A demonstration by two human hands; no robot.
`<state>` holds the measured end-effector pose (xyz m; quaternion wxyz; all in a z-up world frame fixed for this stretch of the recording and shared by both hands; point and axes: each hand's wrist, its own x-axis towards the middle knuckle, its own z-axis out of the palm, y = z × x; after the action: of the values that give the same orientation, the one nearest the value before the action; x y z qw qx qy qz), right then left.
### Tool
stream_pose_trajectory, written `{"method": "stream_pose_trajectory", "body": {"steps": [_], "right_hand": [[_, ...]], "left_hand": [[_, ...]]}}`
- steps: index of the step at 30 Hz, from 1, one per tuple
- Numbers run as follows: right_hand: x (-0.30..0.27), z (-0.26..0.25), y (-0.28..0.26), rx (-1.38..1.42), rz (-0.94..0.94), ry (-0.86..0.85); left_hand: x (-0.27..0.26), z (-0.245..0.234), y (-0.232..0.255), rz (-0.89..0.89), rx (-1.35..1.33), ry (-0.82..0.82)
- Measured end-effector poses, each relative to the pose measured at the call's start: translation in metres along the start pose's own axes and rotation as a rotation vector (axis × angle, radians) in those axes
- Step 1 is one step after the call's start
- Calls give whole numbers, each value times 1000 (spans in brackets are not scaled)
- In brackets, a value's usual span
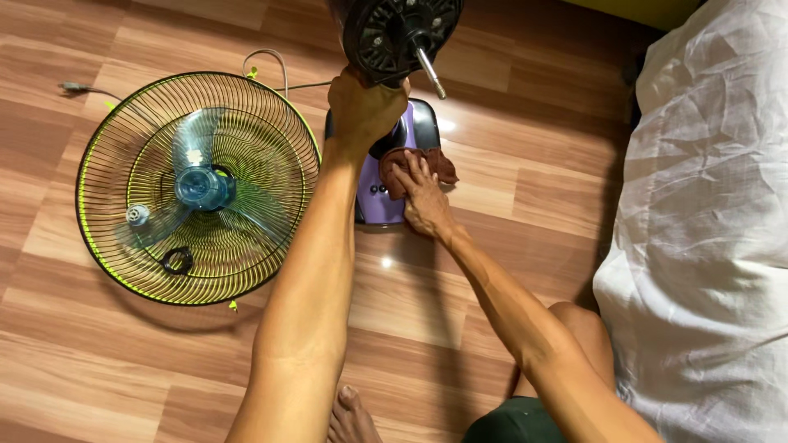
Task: The person disassembles a standing fan, removes the blades and cage, wipes the motor housing with a cloth, and then reassembles the fan by attaching the blades and cage back onto the motor.
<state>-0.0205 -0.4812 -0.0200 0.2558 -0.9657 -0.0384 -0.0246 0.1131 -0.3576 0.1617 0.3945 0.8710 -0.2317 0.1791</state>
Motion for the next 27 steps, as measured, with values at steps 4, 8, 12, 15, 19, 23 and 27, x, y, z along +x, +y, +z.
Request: {"method": "stream_pose_trajectory", "body": {"steps": [4, 8, 12, 15, 19, 23, 27], "right_hand": [[35, -6, 17, 152, 101, 35], [77, 0, 34, 102, 168, 102], [109, 0, 73, 12, 3, 199], [142, -12, 83, -175, -15, 98], [157, -21, 65, -47, 251, -35], [130, -27, 44, -150, 125, 71], [63, -20, 15, -164, 103, 183]], "left_hand": [[7, -16, 6, 16, -38, -24], [14, -29, 0, 31, -69, -160], [17, -30, -12, 116, -213, -176], [15, -30, -21, 121, -330, -154], [11, -22, -24, 148, -341, -70], [10, -17, -25, 155, -354, -69], [15, -16, -22, 130, -253, -93]]}}
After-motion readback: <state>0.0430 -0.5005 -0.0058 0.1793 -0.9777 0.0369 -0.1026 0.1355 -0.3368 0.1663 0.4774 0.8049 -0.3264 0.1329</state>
